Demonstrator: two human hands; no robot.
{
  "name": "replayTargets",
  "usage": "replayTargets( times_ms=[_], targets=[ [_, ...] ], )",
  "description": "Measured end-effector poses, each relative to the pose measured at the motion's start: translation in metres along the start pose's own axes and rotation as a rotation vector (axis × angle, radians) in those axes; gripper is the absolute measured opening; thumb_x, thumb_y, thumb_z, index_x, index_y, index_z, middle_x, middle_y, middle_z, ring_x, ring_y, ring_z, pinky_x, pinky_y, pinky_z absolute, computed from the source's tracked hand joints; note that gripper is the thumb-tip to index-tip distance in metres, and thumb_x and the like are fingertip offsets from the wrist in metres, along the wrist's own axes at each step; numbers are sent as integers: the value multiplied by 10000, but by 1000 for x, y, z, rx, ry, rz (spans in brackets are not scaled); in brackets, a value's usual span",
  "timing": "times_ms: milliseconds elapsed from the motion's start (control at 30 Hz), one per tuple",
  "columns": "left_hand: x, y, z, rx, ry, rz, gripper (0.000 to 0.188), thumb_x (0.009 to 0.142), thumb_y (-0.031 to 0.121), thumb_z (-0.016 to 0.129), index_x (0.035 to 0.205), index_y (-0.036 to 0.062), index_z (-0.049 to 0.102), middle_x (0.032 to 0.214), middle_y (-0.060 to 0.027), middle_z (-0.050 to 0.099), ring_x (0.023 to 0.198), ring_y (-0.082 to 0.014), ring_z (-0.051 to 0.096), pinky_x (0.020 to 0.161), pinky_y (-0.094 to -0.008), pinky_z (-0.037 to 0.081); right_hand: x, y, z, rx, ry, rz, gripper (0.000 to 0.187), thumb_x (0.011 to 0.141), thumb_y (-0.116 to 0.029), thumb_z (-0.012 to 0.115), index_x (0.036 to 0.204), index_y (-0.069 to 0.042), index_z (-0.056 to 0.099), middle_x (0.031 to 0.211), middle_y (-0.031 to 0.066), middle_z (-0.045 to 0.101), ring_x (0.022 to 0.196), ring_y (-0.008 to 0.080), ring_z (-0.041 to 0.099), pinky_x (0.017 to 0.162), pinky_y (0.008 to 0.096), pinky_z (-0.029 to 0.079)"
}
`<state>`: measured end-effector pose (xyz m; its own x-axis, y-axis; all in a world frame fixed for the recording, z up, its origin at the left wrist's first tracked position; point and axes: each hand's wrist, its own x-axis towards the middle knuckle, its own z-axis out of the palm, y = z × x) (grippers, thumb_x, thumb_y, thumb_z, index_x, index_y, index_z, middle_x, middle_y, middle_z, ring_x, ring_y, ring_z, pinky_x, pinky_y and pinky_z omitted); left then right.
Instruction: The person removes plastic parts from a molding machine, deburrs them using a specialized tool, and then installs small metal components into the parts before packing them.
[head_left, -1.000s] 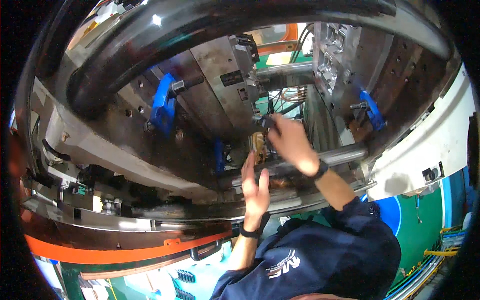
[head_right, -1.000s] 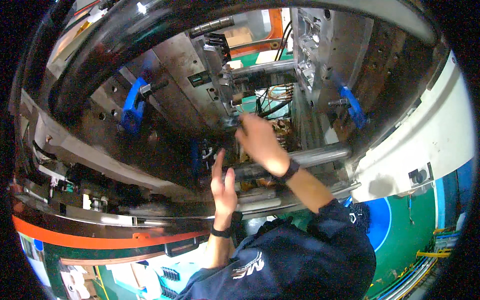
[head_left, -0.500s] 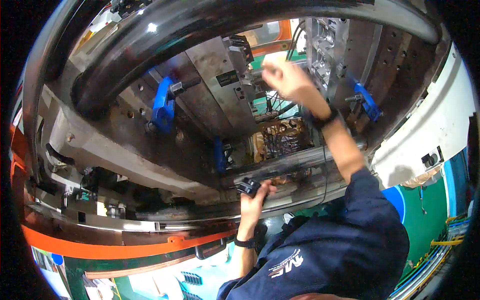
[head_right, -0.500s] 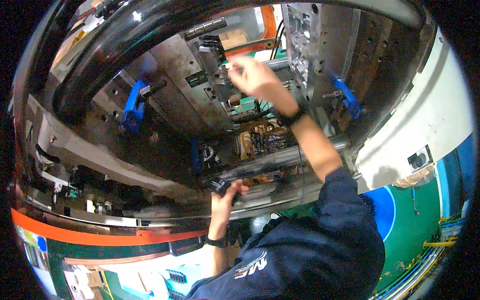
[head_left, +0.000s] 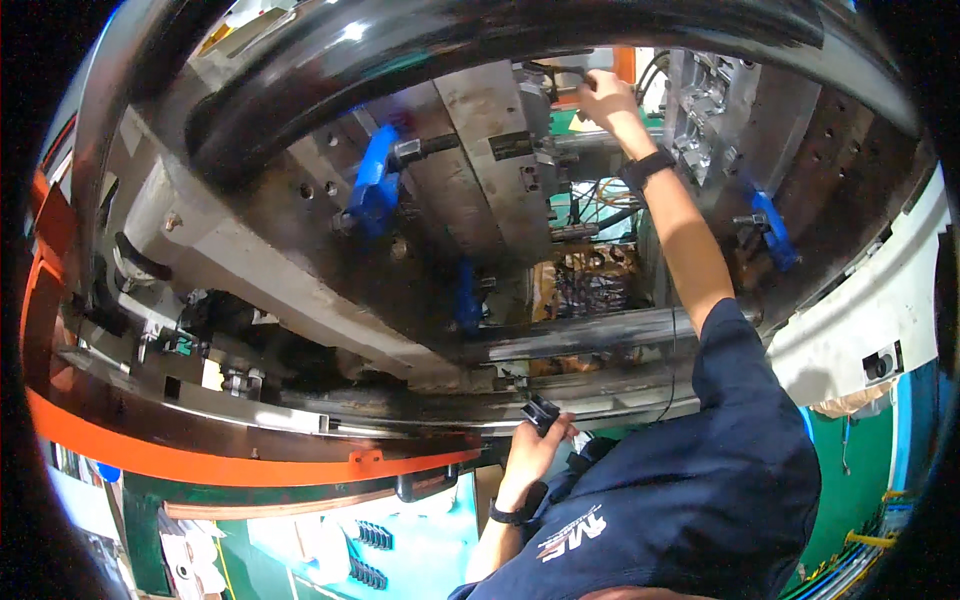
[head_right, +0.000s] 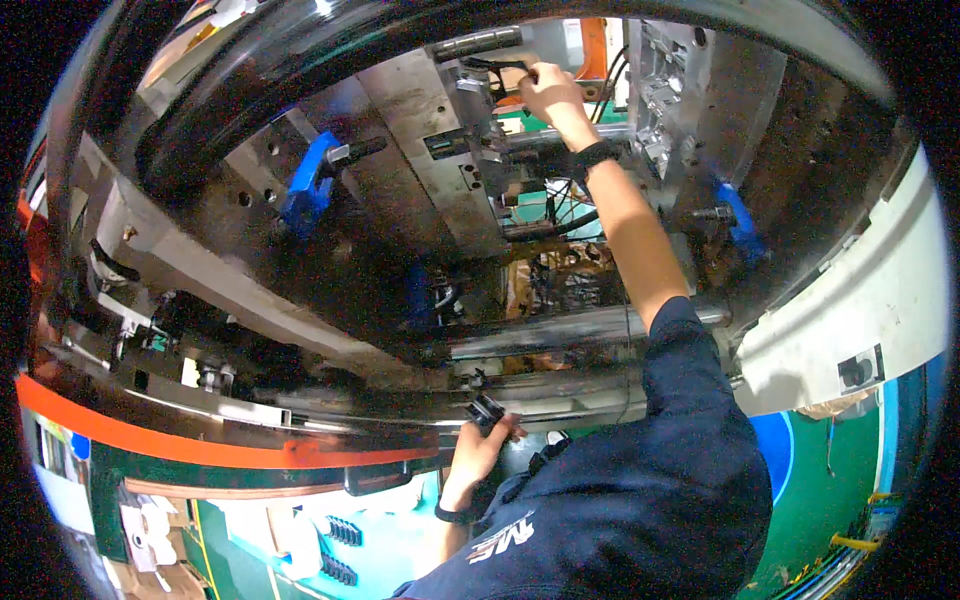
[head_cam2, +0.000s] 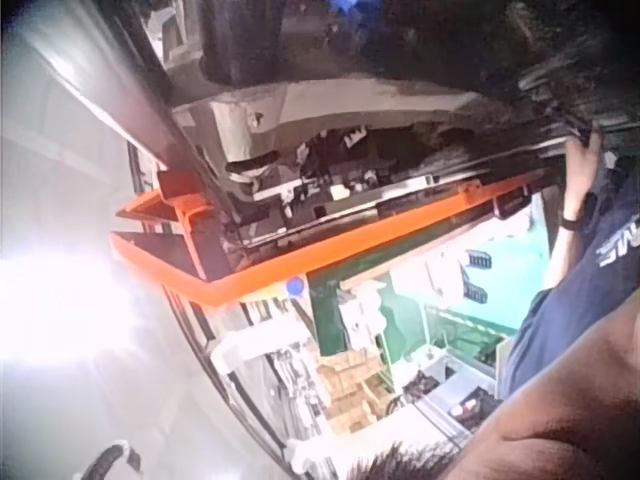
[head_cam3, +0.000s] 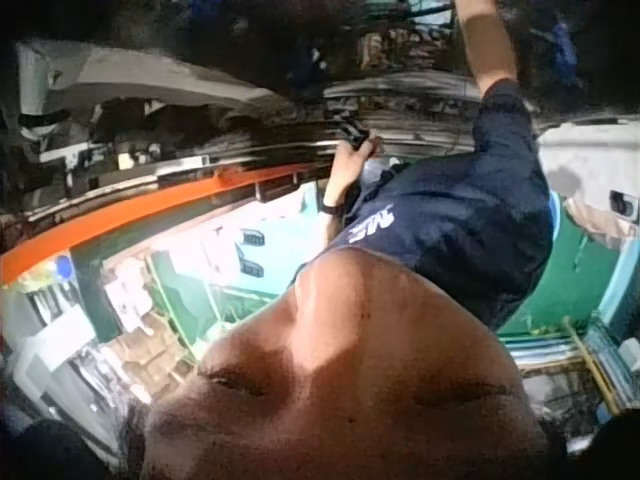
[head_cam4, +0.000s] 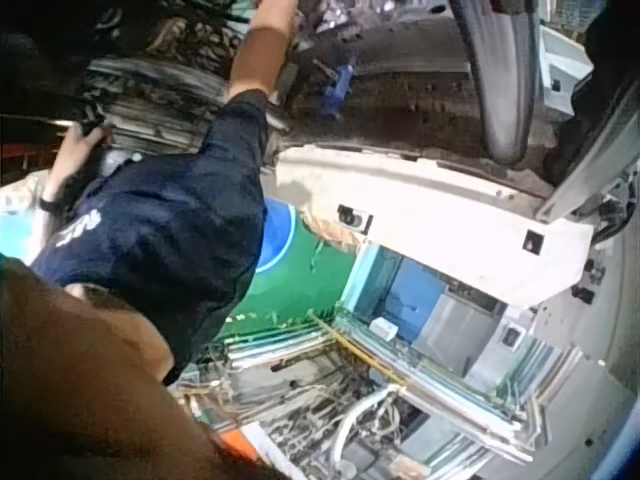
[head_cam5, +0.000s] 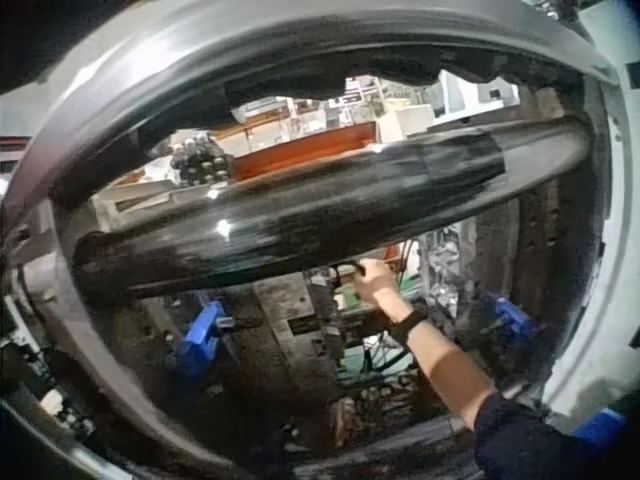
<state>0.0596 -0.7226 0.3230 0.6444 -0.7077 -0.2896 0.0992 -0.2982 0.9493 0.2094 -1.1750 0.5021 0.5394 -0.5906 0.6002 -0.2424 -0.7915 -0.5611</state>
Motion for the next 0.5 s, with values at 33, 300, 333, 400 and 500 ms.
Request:
replayTargets(
  times_ms=[33, 300, 333, 400, 500],
  targets=[
    [0, 1, 1, 63, -54, -37, 256, 920, 186, 570, 964, -47, 666, 803, -90, 707, 754, -151, 651, 718, -284, 500, 7, 10, 1, 102, -44, 9, 280, 899, -225, 539, 1022, 14, 615, 808, 118, 687, 646, 183, 661, 573, 305, 502],
    [-19, 1, 3, 331, -69, -31, 369, 885, 357, 591, 861, 9, 710, 749, -141, 701, 724, -272, 691, 677, -373, 519, 14, -15, 14, 395, -277, 18, 234, 884, -134, 565, 1047, 24, 619, 855, 73, 669, 669, 126, 546, 587, 285, 459],
    [-23, 12, 0, 371, -86, -75, 372, 885, 359, 592, 862, 8, 710, 759, -148, 702, 741, -286, 695, 687, -385, 522, 18, -10, 16, 333, -224, 9, 222, 874, -121, 560, 1031, 21, 626, 850, 82, 671, 674, 141, 552, 595, 304, 463],
    [-25, 23, -5, 425, -132, -124, 432, 863, 406, 607, 837, -16, 697, 747, -208, 677, 772, -340, 683, 714, -430, 519, 42, 45, 12, -48, 151, -439, 187, 818, -89, 578, 969, 5, 633, 732, 119, 624, 660, 233, 565, 624, 399, 468],
    [-47, -54, -14, 462, 193, 21, 356, 834, 339, 621, 798, -12, 674, 653, -202, 633, 648, -333, 656, 631, -405, 505, -10, -17, 12, 121, 99, 23, 274, 899, -244, 531, 963, -19, 674, 742, 100, 635, 701, 189, 572, 643, 348, 471]
  ],
)
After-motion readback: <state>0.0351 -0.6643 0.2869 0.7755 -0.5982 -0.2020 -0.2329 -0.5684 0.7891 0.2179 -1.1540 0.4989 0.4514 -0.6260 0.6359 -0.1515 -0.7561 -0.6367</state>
